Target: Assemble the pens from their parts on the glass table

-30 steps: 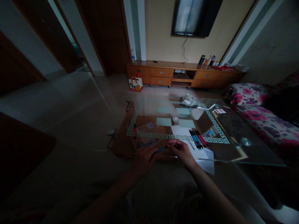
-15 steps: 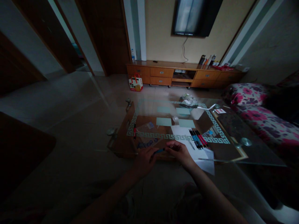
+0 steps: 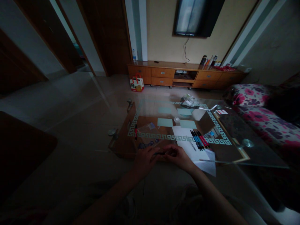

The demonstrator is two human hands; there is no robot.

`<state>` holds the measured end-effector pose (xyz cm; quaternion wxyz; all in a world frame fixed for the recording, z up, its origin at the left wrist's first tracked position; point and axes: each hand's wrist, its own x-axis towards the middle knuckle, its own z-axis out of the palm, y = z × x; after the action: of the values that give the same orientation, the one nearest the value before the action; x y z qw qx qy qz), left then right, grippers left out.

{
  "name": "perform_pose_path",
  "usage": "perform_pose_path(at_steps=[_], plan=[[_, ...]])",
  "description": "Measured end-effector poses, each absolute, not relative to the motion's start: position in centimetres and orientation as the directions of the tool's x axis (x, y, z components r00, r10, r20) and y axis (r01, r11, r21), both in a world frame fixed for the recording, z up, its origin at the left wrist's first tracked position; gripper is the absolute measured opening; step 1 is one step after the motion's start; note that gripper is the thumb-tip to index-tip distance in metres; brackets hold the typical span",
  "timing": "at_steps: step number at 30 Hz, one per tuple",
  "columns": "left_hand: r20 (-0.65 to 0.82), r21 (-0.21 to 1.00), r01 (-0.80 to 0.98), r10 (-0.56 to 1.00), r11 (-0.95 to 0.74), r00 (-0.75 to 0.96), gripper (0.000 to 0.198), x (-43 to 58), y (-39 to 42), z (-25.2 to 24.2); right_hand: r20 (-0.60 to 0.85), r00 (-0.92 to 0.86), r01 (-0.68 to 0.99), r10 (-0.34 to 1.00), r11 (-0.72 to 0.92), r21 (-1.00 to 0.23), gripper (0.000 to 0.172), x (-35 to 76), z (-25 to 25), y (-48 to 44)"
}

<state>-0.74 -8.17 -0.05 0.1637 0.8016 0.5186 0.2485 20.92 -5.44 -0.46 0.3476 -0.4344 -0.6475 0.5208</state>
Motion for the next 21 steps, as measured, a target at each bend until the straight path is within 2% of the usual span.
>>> perform_pose_path(at_steps=[5, 12, 21], plan=[[0.238, 0.464, 0.761, 0.891, -0.454, 0.387, 0.034, -0.73, -8.10, -0.23, -0.003, -0.420, 0.236, 0.908, 0.106, -0.966, 0.025, 20.73, -0.52, -5.68], [0.270, 0.414, 0.770, 0.873, -0.485, 0.405, 0.026, -0.67, -8.24, 0.03, -0.023, -0.404, 0.258, 0.915, 0.090, -0.962, 0.028, 20.65, -0.67, -5.81], [0.266, 0.436, 0.748, 0.866, -0.500, 0.424, 0.023, -0.60, -8.26, -0.14, -0.013, -0.415, 0.278, 0.910, 0.113, -0.954, 0.025, 20.61, -0.19, -5.85]])
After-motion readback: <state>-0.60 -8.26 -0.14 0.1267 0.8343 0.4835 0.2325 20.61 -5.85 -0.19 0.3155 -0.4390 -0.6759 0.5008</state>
